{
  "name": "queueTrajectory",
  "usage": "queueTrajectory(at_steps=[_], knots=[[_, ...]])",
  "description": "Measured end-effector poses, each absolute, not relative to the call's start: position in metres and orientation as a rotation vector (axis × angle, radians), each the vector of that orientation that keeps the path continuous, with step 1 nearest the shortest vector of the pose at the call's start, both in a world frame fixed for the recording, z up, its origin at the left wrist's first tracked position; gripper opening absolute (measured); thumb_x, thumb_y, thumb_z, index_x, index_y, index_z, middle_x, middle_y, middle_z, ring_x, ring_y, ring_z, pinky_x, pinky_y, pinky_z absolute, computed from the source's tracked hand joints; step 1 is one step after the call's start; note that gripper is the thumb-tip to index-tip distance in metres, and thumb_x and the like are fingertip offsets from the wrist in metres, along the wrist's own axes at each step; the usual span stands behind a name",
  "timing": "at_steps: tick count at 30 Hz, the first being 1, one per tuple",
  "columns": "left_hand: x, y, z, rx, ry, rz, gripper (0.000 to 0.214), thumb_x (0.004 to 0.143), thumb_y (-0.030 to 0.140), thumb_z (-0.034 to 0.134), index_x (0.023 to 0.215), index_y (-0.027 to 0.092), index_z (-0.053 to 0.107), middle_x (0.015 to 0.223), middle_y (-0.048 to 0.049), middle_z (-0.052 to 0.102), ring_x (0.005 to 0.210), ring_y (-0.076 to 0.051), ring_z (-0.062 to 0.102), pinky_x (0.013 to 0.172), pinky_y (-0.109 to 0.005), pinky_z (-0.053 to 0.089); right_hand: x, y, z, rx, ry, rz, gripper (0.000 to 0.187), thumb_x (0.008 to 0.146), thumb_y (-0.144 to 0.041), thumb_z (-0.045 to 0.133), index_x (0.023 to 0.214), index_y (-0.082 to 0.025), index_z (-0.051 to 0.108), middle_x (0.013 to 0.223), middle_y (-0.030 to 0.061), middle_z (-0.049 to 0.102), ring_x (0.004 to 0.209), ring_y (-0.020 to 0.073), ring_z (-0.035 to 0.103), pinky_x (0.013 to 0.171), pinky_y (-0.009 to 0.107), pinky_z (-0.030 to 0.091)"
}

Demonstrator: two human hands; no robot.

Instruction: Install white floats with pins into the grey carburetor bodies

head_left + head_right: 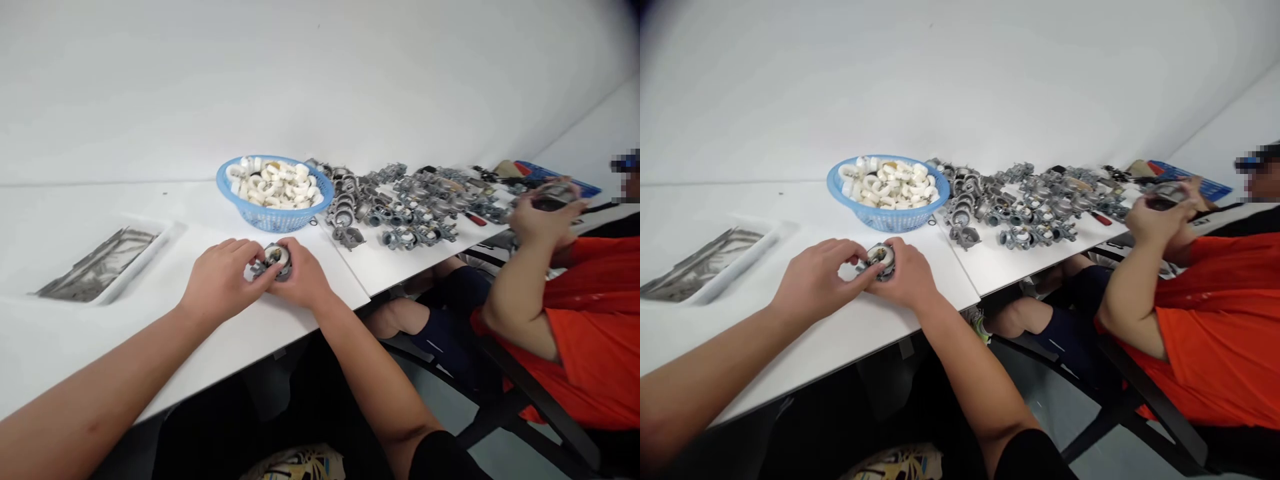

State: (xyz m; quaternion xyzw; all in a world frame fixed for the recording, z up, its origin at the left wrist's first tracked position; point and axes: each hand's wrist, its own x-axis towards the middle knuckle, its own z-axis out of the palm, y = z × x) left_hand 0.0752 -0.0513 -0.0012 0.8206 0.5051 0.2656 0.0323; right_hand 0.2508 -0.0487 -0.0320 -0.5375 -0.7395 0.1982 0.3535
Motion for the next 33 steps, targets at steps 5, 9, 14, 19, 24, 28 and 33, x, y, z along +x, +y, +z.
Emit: queueTrajectory(at_steps=[5,9,14,19,24,28,33], knots=[[0.0743,-0.0517,-0.0024,2.502,1.546,0.802,0.031,0.089,0.054,0.054,0.086,0.024,0.060,0.086,-0.0043,0.068,0.081,-0.024,0.062,0.063,-0.033,0.041,0.2509,-0.0483,-0.0334,-1.391,-1.906,0.505,0.062,0.066,-0.049,0.078,0.116,-0.024,0.050,0.101,0.0022,0.066,0.088,0.0233,0.064,0.071,0.030,0.046],[0.0763,-0.0533,-0.0015,2.441,1.583,0.802,0.034,0.090,0.058,0.050,0.086,0.025,0.057,0.086,-0.0049,0.066,0.082,-0.024,0.060,0.059,-0.032,0.039,0.2522,-0.0475,-0.0357,-1.377,-1.895,0.538,0.066,0.065,-0.049,0.079,0.119,-0.025,0.050,0.105,0.0024,0.067,0.092,0.0237,0.064,0.070,0.030,0.047],[0.0752,-0.0520,-0.0008,2.422,1.558,0.768,0.033,0.088,0.058,0.050,0.086,0.026,0.059,0.086,-0.0056,0.066,0.080,-0.024,0.060,0.058,-0.031,0.040,0.2514,-0.0488,-0.0369,-1.397,-1.882,0.560,0.069,0.064,-0.046,0.082,0.121,-0.024,0.050,0.110,0.0039,0.066,0.098,0.0249,0.063,0.073,0.031,0.048],[0.0728,-0.0489,-0.0011,2.424,1.548,0.711,0.033,0.087,0.058,0.052,0.088,0.026,0.060,0.087,-0.0053,0.066,0.079,-0.024,0.061,0.060,-0.031,0.043,0.2512,-0.0507,-0.0356,-1.370,-1.884,0.564,0.066,0.067,-0.047,0.080,0.120,-0.024,0.049,0.107,0.0036,0.066,0.094,0.0237,0.063,0.072,0.030,0.047],[0.0765,-0.0543,-0.0018,2.439,1.527,0.841,0.033,0.089,0.056,0.048,0.084,0.025,0.059,0.081,-0.0048,0.064,0.073,-0.022,0.058,0.057,-0.031,0.039,0.2517,-0.0507,-0.0350,-1.364,-1.895,0.540,0.063,0.067,-0.048,0.080,0.117,-0.023,0.050,0.103,0.0037,0.066,0.092,0.0233,0.062,0.070,0.029,0.046],[0.0779,-0.0555,-0.0035,2.459,1.518,0.877,0.035,0.090,0.056,0.047,0.079,0.024,0.055,0.071,-0.0028,0.060,0.063,-0.019,0.055,0.052,-0.029,0.036,0.2512,-0.0502,-0.0364,-1.370,-1.890,0.533,0.064,0.067,-0.049,0.079,0.119,-0.023,0.049,0.105,0.0039,0.065,0.092,0.0236,0.062,0.072,0.029,0.047],[0.0756,-0.0538,-0.0014,2.477,1.479,0.857,0.034,0.089,0.055,0.049,0.079,0.024,0.056,0.070,-0.0021,0.059,0.063,-0.018,0.055,0.053,-0.028,0.037,0.2503,-0.0510,-0.0375,-1.362,-1.896,0.520,0.063,0.069,-0.047,0.078,0.120,-0.023,0.049,0.106,0.0044,0.064,0.094,0.0241,0.062,0.073,0.030,0.048]])
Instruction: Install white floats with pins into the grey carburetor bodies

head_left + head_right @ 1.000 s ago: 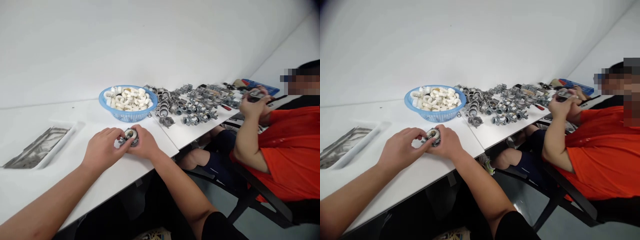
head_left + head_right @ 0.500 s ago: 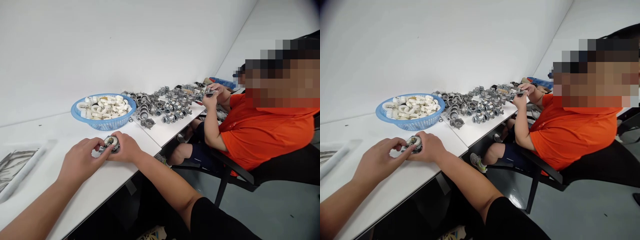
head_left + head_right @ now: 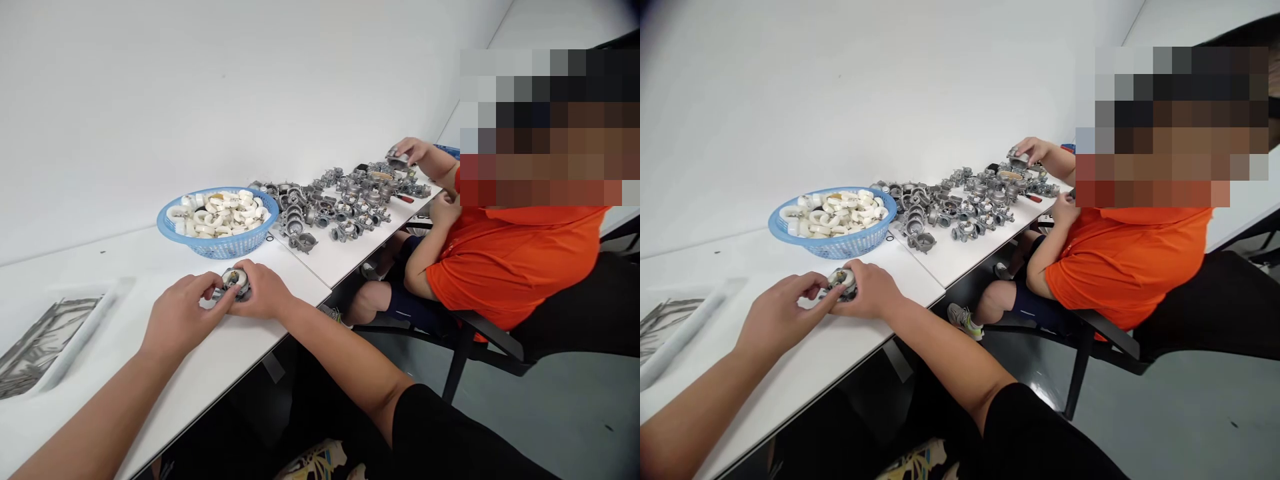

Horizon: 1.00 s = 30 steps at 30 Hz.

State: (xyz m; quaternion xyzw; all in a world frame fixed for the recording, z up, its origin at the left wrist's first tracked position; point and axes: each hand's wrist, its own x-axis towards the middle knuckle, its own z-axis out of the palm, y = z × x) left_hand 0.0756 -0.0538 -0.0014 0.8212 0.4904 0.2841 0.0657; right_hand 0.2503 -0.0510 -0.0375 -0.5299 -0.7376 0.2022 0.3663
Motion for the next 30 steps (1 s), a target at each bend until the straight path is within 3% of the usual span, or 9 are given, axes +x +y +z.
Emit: queueTrajectory(at_steps=[12,30], knots=[[0.0747,-0.0533,-0.0014,2.495,1.468,0.805,0.030,0.088,0.054,0.052,0.084,0.026,0.060,0.086,-0.0054,0.066,0.087,-0.026,0.060,0.063,-0.034,0.043,0.2509,-0.0526,-0.0352,-1.371,-1.877,0.576,0.066,0.066,-0.045,0.080,0.120,-0.024,0.048,0.108,0.0037,0.066,0.095,0.0246,0.064,0.073,0.031,0.049],[0.0759,-0.0511,-0.0018,2.471,1.599,0.684,0.039,0.087,0.061,0.049,0.094,0.025,0.060,0.094,-0.0044,0.065,0.094,-0.025,0.060,0.065,-0.032,0.042,0.2512,-0.0521,-0.0375,-1.362,-1.867,0.559,0.067,0.067,-0.048,0.080,0.121,-0.025,0.048,0.108,0.0022,0.066,0.093,0.0230,0.064,0.072,0.030,0.049]])
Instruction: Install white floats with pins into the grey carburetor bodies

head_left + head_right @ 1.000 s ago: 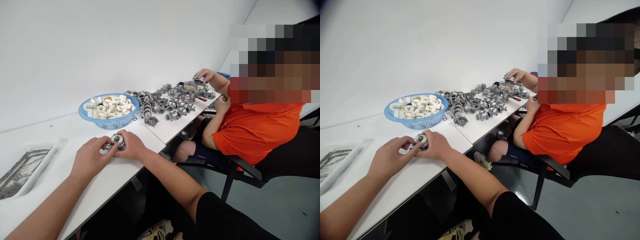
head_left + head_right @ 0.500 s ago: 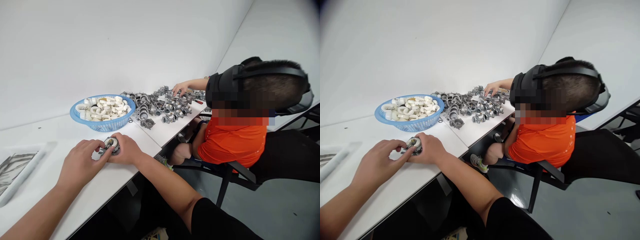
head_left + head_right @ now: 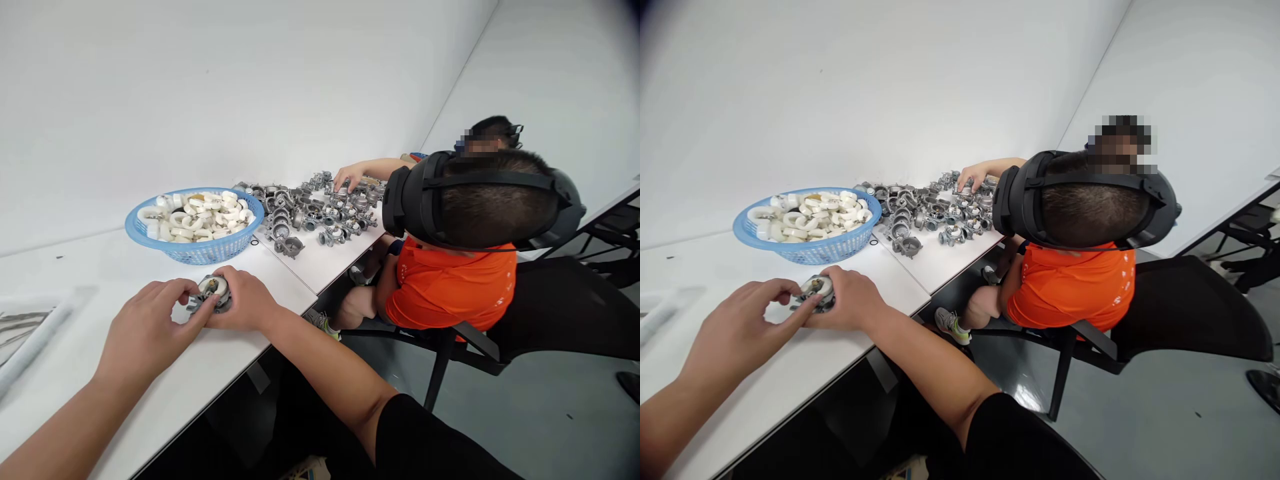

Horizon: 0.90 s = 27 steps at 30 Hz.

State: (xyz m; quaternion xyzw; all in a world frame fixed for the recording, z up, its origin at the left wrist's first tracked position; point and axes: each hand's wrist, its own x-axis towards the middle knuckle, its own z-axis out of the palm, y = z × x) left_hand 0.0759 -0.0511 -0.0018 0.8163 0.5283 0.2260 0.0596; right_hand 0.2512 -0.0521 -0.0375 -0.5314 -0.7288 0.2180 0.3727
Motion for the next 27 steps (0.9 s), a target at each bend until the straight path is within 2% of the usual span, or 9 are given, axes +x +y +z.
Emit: queueTrajectory(at_steps=[27], knots=[[0.0727,-0.0486,-0.0058,2.484,1.544,0.753,0.034,0.086,0.058,0.051,0.091,0.026,0.060,0.097,-0.0016,0.068,0.094,-0.025,0.062,0.064,-0.031,0.043,0.2502,-0.0526,-0.0380,-1.374,-1.869,0.509,0.065,0.068,-0.050,0.079,0.120,-0.026,0.049,0.107,0.0015,0.067,0.094,0.0233,0.065,0.073,0.031,0.050]])
